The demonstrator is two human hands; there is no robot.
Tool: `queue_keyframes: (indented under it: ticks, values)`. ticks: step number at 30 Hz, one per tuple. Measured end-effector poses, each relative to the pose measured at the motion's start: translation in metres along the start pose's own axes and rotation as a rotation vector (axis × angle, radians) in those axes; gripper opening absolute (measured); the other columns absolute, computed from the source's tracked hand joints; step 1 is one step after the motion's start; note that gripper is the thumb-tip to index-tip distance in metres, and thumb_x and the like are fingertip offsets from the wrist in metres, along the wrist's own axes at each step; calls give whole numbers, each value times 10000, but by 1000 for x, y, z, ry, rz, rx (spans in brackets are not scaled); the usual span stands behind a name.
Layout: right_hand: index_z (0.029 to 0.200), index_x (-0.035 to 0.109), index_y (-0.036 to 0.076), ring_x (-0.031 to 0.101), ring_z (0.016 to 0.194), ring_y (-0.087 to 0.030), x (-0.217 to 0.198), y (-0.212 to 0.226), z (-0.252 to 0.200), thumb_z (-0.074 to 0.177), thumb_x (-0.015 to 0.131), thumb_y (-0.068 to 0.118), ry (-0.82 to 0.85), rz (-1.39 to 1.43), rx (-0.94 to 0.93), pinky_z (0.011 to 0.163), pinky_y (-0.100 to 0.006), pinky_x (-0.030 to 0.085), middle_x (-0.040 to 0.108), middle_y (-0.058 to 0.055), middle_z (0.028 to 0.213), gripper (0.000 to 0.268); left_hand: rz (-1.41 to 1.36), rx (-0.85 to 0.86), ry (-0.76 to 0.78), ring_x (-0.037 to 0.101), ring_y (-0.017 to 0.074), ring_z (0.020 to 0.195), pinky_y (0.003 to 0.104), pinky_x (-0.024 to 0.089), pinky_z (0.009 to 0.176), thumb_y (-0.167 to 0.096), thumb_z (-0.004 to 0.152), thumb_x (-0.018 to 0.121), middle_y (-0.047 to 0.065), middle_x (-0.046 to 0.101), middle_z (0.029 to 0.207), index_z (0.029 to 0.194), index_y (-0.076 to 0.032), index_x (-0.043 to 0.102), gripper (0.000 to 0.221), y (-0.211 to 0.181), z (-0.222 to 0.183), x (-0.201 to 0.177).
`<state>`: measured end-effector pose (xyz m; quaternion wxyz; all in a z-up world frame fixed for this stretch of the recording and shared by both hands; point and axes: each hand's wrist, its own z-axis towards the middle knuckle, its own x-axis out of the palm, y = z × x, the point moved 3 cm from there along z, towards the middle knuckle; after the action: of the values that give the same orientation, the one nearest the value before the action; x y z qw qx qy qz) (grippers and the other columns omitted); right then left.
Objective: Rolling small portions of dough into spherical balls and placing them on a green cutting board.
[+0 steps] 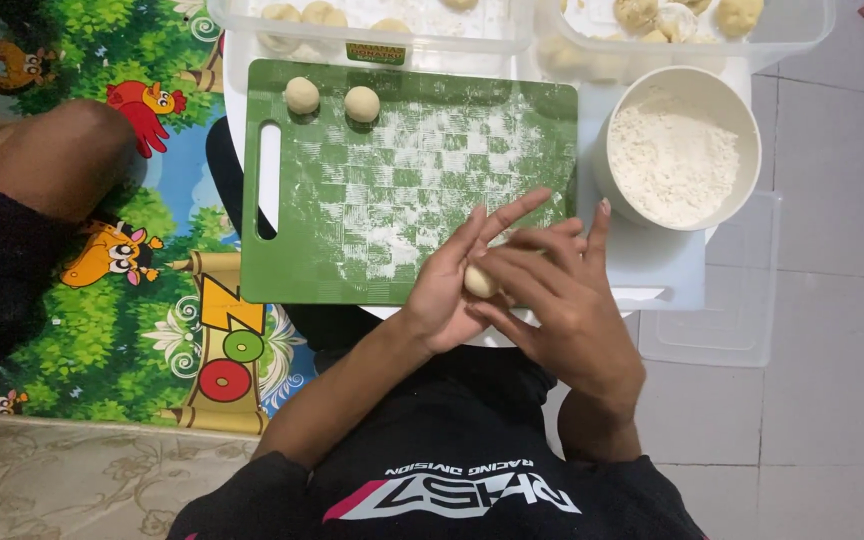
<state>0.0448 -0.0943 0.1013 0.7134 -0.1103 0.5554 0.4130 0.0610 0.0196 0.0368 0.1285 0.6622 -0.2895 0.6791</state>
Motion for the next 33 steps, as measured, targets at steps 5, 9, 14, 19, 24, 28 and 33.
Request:
queue_keyframes:
  ticks: [5, 9, 14, 19, 24, 28, 33]
  values:
    - [1133, 749, 96, 682, 1105, -267, 4, -2, -2, 854, 923, 300, -38, -88, 40, 1197, -756, 41, 768, -102, 1137, 387, 94, 45, -33, 587, 323, 1279, 472, 527, 1066, -443, 1064, 471, 291, 481, 1533, 1613, -63, 337, 681, 3, -2, -4]
    - [1117, 718, 37, 647, 1130, -285, 3, 0, 0, 888, 891, 283, -33, -63, 30, 1192, -764, 41, 725, -125, 1107, 378, 168, 69, -133, 661, 260, 1186, 384, 584, 987, -318, 1068, 550, 235, 601, 1433, 1552, -57, 450, 559, 1, -5, 4]
    - [1242, 695, 27, 597, 1213, -316, 1, -6, 1, 864, 872, 344, 4, -39, 16, 1193, -766, 65, 709, -121, 1245, 524, 234, 112, -206, 699, 230, 1076, 349, 617, 931, -448, 1005, 587, 156, 675, 1200, 1546, -24, 461, 699, -1, -3, -1]
    - [1221, 708, 53, 618, 1171, -293, 10, -4, 12, 863, 872, 248, 23, 8, -28, 1171, -794, 39, 740, -56, 1168, 439, 362, 157, -210, 680, 131, 862, 246, 599, 765, -473, 1013, 550, 73, 638, 1016, 1579, -76, 418, 704, -13, -10, 6]
    - [1188, 702, 72, 643, 1155, -282, 18, -13, 34, 824, 894, 270, 75, 54, -99, 1200, -756, 51, 757, -73, 1153, 456, 425, 192, -172, 614, 357, 1255, 375, 624, 902, -377, 1017, 554, 260, 402, 1588, 1598, -138, 268, 690, -32, -22, -2]
    - [1212, 718, 129, 699, 1067, -275, 32, -41, 65, 845, 851, 247, 67, 137, -10, 1211, -672, 244, 762, -88, 1109, 408, 849, 586, -303, 349, 406, 1501, 538, 515, 1071, -403, 1027, 502, 189, 258, 1626, 1569, -94, 222, 683, -50, -44, -11]
    - [1229, 727, 74, 721, 974, -298, 66, -77, 108, 886, 841, 178, 4, 196, 74, 1011, -527, 526, 753, -133, 1046, 377, 940, 740, -292, 402, 439, 1413, 565, 410, 1138, -312, 1024, 521, 234, 345, 1508, 1507, 7, 285, 625, -44, -51, -30]
